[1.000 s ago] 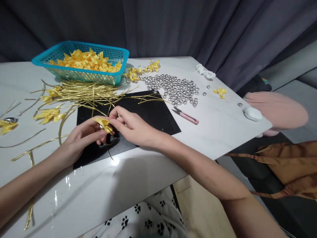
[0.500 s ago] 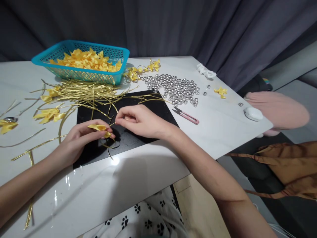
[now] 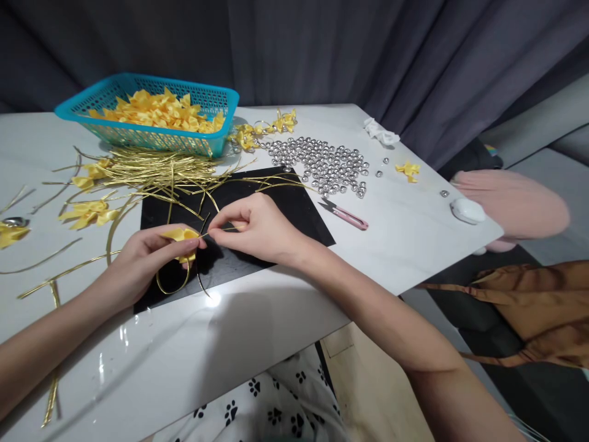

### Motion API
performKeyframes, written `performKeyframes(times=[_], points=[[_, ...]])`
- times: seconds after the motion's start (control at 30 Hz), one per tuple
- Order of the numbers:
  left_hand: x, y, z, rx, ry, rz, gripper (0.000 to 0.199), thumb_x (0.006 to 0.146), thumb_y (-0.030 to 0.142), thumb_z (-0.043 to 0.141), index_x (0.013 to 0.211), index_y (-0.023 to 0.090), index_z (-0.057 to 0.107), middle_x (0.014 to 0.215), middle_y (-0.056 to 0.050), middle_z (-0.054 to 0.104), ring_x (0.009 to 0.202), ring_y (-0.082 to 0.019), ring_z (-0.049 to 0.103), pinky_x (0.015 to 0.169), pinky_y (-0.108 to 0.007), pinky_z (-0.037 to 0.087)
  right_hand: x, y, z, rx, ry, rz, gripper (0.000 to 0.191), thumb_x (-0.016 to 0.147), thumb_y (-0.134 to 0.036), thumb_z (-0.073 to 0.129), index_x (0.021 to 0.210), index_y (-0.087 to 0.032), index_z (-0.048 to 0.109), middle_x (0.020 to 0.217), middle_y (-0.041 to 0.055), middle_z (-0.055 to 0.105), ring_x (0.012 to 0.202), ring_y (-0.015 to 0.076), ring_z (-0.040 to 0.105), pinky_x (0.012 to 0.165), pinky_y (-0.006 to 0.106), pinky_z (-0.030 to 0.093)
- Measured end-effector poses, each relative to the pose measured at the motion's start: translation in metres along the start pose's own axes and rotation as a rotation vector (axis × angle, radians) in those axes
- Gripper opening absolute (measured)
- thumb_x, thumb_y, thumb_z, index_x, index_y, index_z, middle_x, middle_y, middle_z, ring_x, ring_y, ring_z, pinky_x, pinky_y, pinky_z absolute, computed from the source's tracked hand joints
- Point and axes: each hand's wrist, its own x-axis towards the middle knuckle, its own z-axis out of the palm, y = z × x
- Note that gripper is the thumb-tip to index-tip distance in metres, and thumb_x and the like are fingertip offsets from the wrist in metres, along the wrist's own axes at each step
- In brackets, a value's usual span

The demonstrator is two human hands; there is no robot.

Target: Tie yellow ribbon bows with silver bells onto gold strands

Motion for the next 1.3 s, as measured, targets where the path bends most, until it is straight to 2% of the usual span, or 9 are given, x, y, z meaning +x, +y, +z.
performKeyframes(times=[0.17, 0.33, 0.43, 0.53, 0.63, 0.7, 0.9, 1.17, 1.3], points=[[-0.002, 0.001, 0.001, 0.029, 0.006, 0.008, 0.013, 0.072, 0.033, 0.069, 0.07, 0.02, 0.071, 0.069, 0.0, 0.068, 0.059, -0.012, 0.059, 0.056, -0.021, 0.047, -0.002, -0.002, 0.003, 0.012, 0.007, 0.032, 0.011, 0.074, -0.013, 0.062, 0.071, -0.007, 0.071, 0.046, -0.0079, 0.033, 0.047, 0.0028, 0.023, 0.045, 0.021, 0.017], [-0.004, 0.007, 0.004, 0.044, 0.005, 0.009, 0.014, 0.069, 0.034, 0.071, 0.065, 0.021, 0.069, 0.063, 0.001, 0.065, 0.057, -0.013, 0.058, 0.056, -0.022, 0.047, -0.003, -0.001, 0.005, -0.011, -0.007, 0.065, 0.013, 0.075, -0.017, 0.063, 0.07, -0.008, 0.07, 0.048, -0.007, 0.035, 0.048, 0.0032, 0.024, 0.046, 0.021, 0.018], [-0.003, 0.009, 0.005, 0.062, 0.023, 0.0, 0.016, 0.067, 0.035, 0.071, 0.064, 0.02, 0.067, 0.061, 0.001, 0.064, 0.057, -0.014, 0.057, 0.056, -0.023, 0.047, -0.002, 0.0, 0.004, -0.017, -0.009, 0.073, 0.013, 0.076, -0.017, 0.063, 0.071, -0.008, 0.071, 0.047, -0.0073, 0.034, 0.048, 0.0036, 0.023, 0.046, 0.022, 0.018], [-0.003, 0.009, 0.005, 0.054, 0.041, -0.007, 0.016, 0.068, 0.035, 0.07, 0.065, 0.02, 0.067, 0.064, 0.0, 0.064, 0.057, -0.014, 0.056, 0.057, -0.023, 0.047, -0.001, 0.002, -0.002, -0.015, -0.077, 0.046, 0.014, 0.076, -0.018, 0.063, 0.073, -0.007, 0.071, 0.045, -0.0089, 0.029, 0.047, 0.0033, 0.021, 0.045, 0.022, 0.016], [-0.003, 0.008, 0.004, 0.049, -0.001, -0.009, 0.014, 0.072, 0.034, 0.066, 0.069, 0.021, 0.069, 0.068, 0.0, 0.066, 0.06, -0.014, 0.058, 0.059, -0.023, 0.048, 0.0, 0.003, -0.008, -0.013, -0.137, 0.011, 0.014, 0.076, -0.016, 0.06, 0.077, -0.008, 0.072, 0.044, -0.0107, 0.023, 0.045, 0.0028, 0.017, 0.044, 0.021, 0.015], [-0.002, 0.007, 0.003, 0.047, -0.018, -0.015, 0.014, 0.074, 0.033, 0.064, 0.069, 0.021, 0.07, 0.069, 0.0, 0.066, 0.061, -0.013, 0.059, 0.06, -0.023, 0.048, -0.001, 0.003, -0.008, -0.024, -0.123, -0.006, 0.014, 0.075, -0.013, 0.059, 0.077, -0.008, 0.072, 0.044, -0.0108, 0.022, 0.045, 0.0027, 0.017, 0.044, 0.021, 0.015], [-0.001, 0.006, 0.004, 0.035, 0.005, -0.004, 0.014, 0.073, 0.034, 0.065, 0.07, 0.021, 0.07, 0.07, -0.001, 0.068, 0.059, -0.013, 0.058, 0.059, -0.023, 0.048, -0.002, 0.003, 0.002, -0.024, 0.043, 0.014, 0.015, 0.075, -0.016, 0.06, 0.076, -0.008, 0.073, 0.044, -0.0091, 0.026, 0.046, 0.0036, 0.021, 0.045, 0.022, 0.017], [-0.001, 0.0, 0.001, 0.018, 0.007, 0.023, 0.017, 0.077, 0.034, 0.062, 0.075, 0.021, 0.073, 0.065, 0.0, 0.065, 0.061, -0.014, 0.057, 0.059, -0.023, 0.045, -0.003, 0.001, 0.002, -0.007, 0.023, 0.065, 0.016, 0.075, -0.017, 0.061, 0.076, -0.008, 0.074, 0.045, -0.0087, 0.023, 0.047, 0.0039, 0.018, 0.046, 0.023, 0.015], [0.0, -0.004, -0.002, -0.058, 0.019, -0.007, 0.023, 0.079, 0.036, 0.058, 0.078, 0.02, 0.074, 0.074, -0.003, 0.07, 0.064, -0.016, 0.06, 0.062, -0.024, 0.047, -0.001, 0.003, -0.002, -0.026, 0.003, 0.071, 0.016, 0.076, -0.021, 0.063, 0.075, -0.009, 0.073, 0.045, -0.0087, 0.022, 0.048, 0.004, 0.017, 0.046, 0.023, 0.015]])
